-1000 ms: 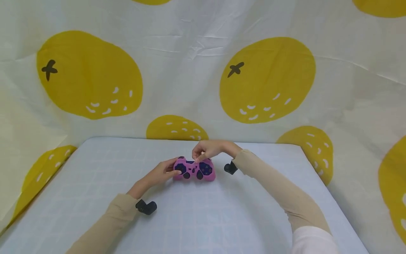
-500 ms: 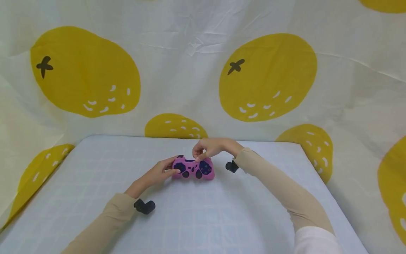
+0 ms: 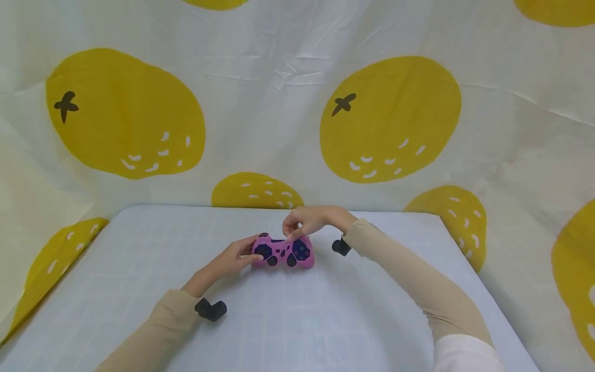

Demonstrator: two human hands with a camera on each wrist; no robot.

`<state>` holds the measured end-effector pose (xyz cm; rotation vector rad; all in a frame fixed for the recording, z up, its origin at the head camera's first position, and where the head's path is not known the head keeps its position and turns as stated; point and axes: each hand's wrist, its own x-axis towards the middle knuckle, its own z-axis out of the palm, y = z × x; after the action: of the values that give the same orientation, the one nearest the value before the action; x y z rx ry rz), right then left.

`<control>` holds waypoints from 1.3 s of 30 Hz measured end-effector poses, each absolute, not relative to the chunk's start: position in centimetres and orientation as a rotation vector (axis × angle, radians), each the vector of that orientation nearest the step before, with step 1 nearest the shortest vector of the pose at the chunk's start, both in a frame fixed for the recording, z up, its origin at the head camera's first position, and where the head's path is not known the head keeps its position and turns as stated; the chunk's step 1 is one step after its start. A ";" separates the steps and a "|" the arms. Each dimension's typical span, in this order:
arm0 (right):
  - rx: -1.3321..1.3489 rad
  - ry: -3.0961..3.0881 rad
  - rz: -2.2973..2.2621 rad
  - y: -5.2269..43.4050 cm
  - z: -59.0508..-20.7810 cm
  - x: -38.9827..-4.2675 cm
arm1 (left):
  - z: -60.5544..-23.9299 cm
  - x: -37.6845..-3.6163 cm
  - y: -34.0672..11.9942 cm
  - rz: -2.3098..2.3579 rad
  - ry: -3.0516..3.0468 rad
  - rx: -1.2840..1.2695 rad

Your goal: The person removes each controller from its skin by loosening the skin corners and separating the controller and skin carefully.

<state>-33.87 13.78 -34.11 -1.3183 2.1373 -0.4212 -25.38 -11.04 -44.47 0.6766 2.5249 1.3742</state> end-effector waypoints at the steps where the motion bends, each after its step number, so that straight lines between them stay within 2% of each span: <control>1: -1.315 2.141 -0.408 13.8 -34.2 -33.9 | -44.5 -25.3 -11.1 1.366 2.524 0.688; 39: -1.430 2.032 -0.471 13.8 -34.9 -34.8 | -44.2 -26.5 -11.6 1.336 2.493 0.890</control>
<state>-34.78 13.81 -34.94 -1.4303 2.0317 -0.4715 -26.48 -11.60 -44.20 0.8900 2.4927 1.3361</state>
